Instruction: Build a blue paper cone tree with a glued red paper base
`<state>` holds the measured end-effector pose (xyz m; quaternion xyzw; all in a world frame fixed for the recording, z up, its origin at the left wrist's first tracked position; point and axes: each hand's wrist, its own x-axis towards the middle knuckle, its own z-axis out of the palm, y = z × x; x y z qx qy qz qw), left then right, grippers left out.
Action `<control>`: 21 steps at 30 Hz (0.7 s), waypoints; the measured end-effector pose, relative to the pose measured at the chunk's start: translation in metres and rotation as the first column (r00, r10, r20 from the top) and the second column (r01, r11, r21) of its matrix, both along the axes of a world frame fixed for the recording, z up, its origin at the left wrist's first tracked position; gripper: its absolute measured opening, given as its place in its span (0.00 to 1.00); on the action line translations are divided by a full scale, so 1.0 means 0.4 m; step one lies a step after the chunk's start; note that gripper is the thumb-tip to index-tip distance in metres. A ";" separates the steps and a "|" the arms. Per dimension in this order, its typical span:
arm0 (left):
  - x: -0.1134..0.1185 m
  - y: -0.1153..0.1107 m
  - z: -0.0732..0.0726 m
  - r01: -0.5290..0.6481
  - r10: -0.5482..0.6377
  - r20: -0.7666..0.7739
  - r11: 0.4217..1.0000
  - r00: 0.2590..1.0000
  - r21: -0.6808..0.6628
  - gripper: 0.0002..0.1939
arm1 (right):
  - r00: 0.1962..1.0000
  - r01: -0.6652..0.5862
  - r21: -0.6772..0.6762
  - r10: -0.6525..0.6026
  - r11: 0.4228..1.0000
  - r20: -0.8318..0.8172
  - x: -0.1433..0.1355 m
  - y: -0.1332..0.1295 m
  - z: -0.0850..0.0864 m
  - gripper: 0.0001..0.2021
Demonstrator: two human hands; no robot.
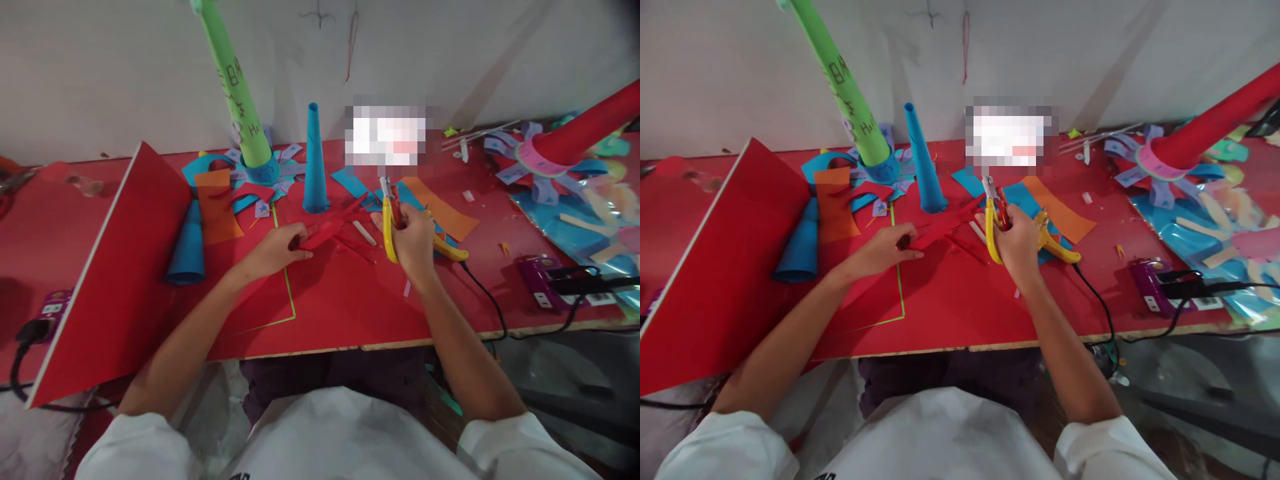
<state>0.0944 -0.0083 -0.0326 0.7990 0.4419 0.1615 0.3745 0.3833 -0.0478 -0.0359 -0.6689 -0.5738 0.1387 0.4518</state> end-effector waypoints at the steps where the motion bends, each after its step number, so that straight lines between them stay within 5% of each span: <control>1: -0.018 -0.008 -0.001 -0.026 0.026 0.005 1.000 1.000 -0.015 0.17 | 1.000 -0.009 0.002 0.009 1.000 0.011 -0.001 -0.018 0.007 0.31; 6: -0.085 -0.059 0.017 -0.055 0.047 -0.076 0.993 0.996 -0.108 0.18 | 0.956 -0.263 -0.111 0.274 0.958 0.102 -0.007 -0.098 0.021 0.16; 9: -0.107 -0.104 0.053 0.171 -0.204 -0.136 0.961 0.969 -0.218 0.13 | 0.890 -0.362 -0.190 0.399 0.912 0.219 -0.027 -0.112 0.020 0.18; 13: -0.136 -0.145 0.100 0.507 -0.515 0.066 0.803 0.855 -0.313 0.08 | 0.785 -0.329 -0.316 0.444 0.890 0.432 -0.104 -0.111 0.026 0.15; 17: -0.168 -0.146 0.124 0.667 -0.587 0.323 0.689 0.743 -0.282 0.07 | 0.627 -0.369 -0.384 0.532 0.846 0.569 -0.231 -0.116 0.041 0.09; 21: -0.175 -0.129 0.137 0.499 -0.357 0.445 0.827 0.821 -0.257 0.14 | 0.578 -0.465 -0.387 0.604 0.796 0.549 -0.349 -0.110 0.054 0.12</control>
